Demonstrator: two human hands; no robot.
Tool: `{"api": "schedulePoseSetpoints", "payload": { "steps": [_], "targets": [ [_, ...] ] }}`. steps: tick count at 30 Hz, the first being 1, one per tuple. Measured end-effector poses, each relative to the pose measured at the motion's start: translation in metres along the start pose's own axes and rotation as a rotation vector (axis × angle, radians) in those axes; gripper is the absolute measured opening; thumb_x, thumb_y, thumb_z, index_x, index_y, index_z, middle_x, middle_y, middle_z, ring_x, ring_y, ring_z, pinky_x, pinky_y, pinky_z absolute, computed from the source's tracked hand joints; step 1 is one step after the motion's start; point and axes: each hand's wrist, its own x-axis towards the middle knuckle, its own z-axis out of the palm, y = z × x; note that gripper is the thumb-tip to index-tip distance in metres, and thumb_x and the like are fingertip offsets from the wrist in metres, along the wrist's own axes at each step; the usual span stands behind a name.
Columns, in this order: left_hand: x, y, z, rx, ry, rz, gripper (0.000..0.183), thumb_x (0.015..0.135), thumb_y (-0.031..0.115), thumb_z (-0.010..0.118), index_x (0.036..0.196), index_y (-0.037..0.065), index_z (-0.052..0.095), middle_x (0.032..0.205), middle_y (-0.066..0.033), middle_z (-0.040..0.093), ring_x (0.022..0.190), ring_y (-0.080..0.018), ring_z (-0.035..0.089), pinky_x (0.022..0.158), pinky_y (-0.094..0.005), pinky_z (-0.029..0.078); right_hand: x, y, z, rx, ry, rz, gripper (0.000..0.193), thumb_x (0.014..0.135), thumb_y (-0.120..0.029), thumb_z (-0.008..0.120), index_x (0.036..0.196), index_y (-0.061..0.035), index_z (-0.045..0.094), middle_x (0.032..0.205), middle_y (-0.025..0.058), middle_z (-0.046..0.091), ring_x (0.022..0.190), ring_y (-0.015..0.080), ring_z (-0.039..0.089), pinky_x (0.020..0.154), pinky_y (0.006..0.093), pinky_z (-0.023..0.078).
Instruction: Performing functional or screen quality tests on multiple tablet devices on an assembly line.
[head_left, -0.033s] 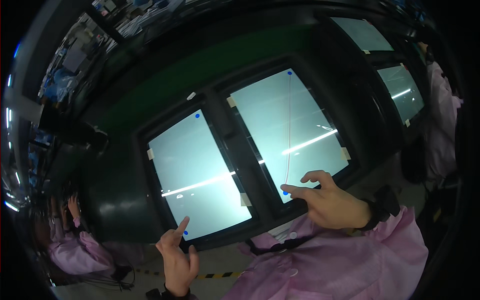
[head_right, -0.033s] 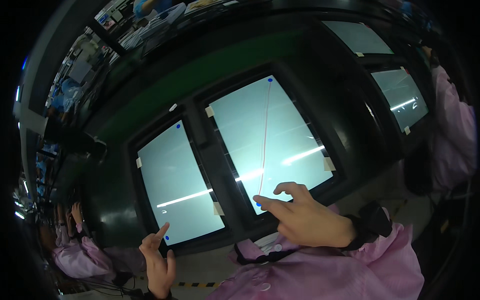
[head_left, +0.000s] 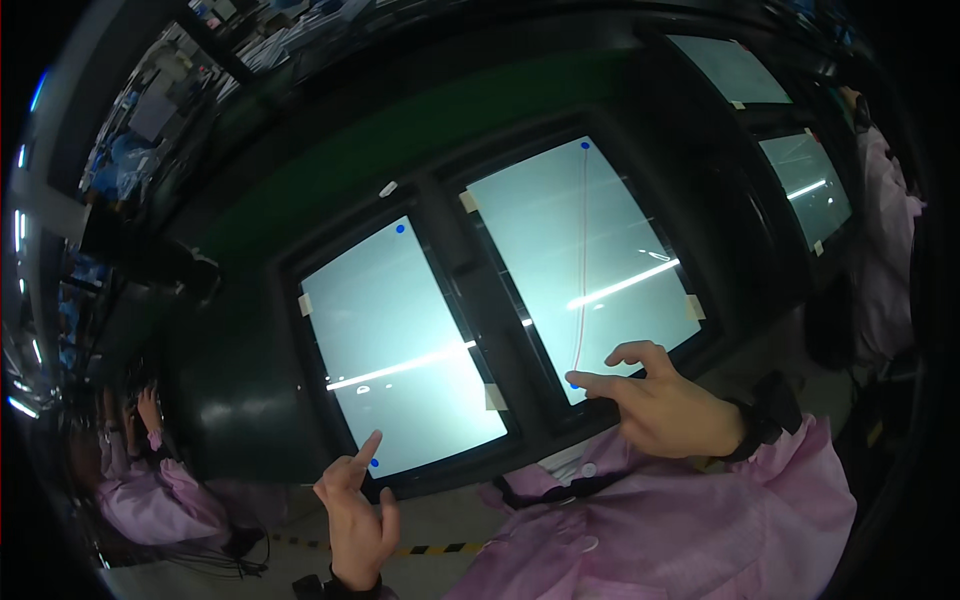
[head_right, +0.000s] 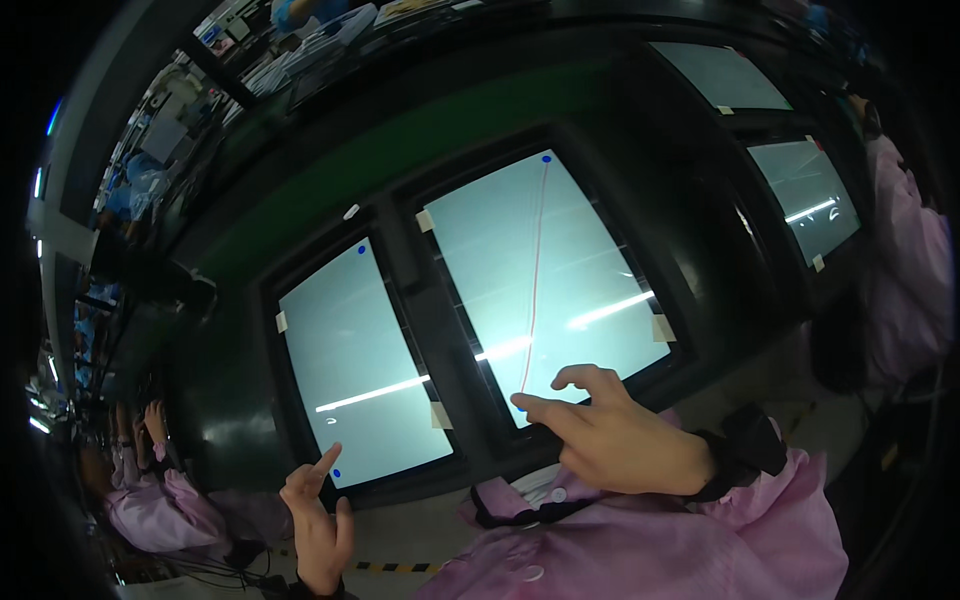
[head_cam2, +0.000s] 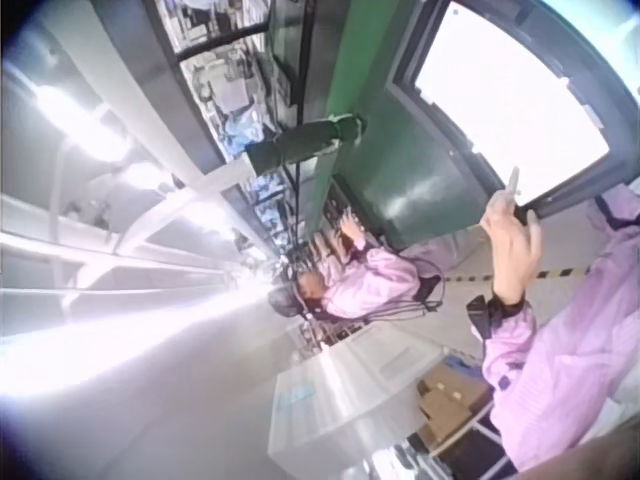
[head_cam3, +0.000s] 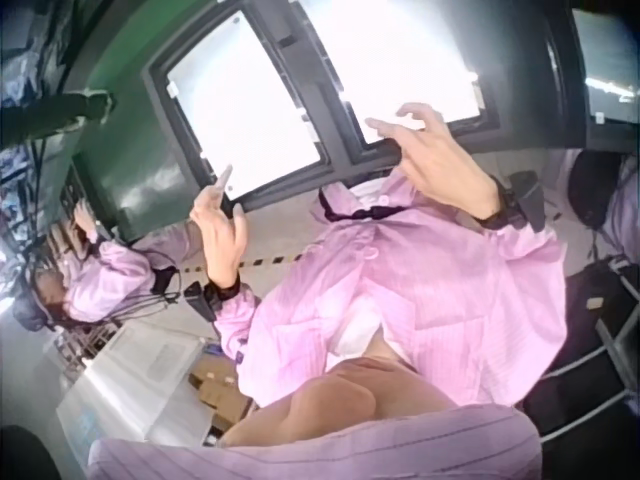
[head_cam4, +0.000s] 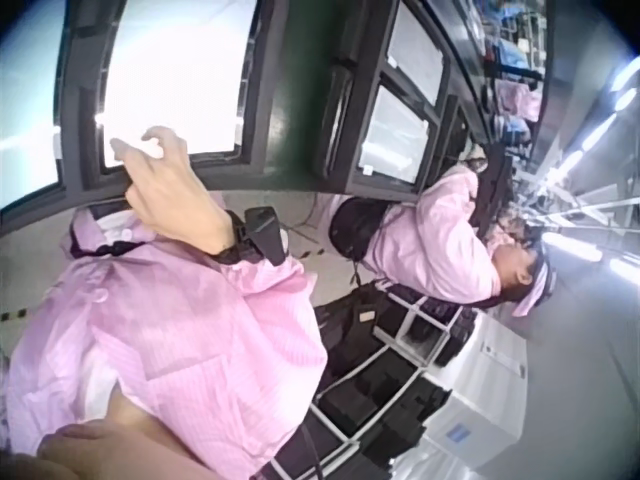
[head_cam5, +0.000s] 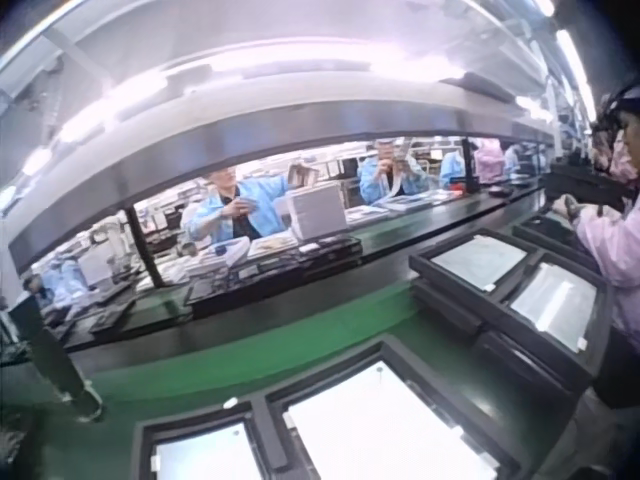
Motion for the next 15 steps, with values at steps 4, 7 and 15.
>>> {"api": "schedulePoseSetpoints", "payload": {
  "steps": [4,7,15],
  "targets": [
    [0.01,0.006,-0.004,0.075,-0.041,0.032,0.061,0.069,0.003,0.055,0.128,-0.005,0.039,0.12,-0.0156,0.05,0.1,-0.0254,0.042,0.092,-0.0372,0.026,0.001,-0.001,-0.002,0.036,0.006,0.03,0.056,0.071,0.002,0.052,0.128,-0.0002,0.049,0.093,0.0082,0.063,0.111,0.0297,0.04,0.095,0.0356,0.034],
    [0.027,0.01,-0.005,0.048,0.027,0.103,0.059,0.069,0.001,0.055,0.126,-0.005,0.041,0.12,-0.0158,0.05,0.1,-0.0274,0.043,0.092,-0.0381,0.028,0.003,0.003,-0.008,0.161,0.108,0.047,0.055,0.071,0.005,0.049,0.126,-0.0007,0.049,0.1,0.0084,0.064,0.112,0.0289,0.039,0.093,0.0336,0.037],
    [0.156,0.019,-0.003,0.103,0.007,0.332,0.045,0.078,-0.004,0.046,0.12,-0.002,0.03,0.132,-0.0193,0.047,0.113,-0.0318,0.042,0.098,-0.041,0.031,-0.004,0.021,-0.011,0.248,0.484,0.218,0.041,0.069,0.009,0.045,0.109,-0.0007,0.051,0.124,0.0104,0.06,0.112,0.0263,0.045,0.093,0.0342,0.039]
  ]
}}
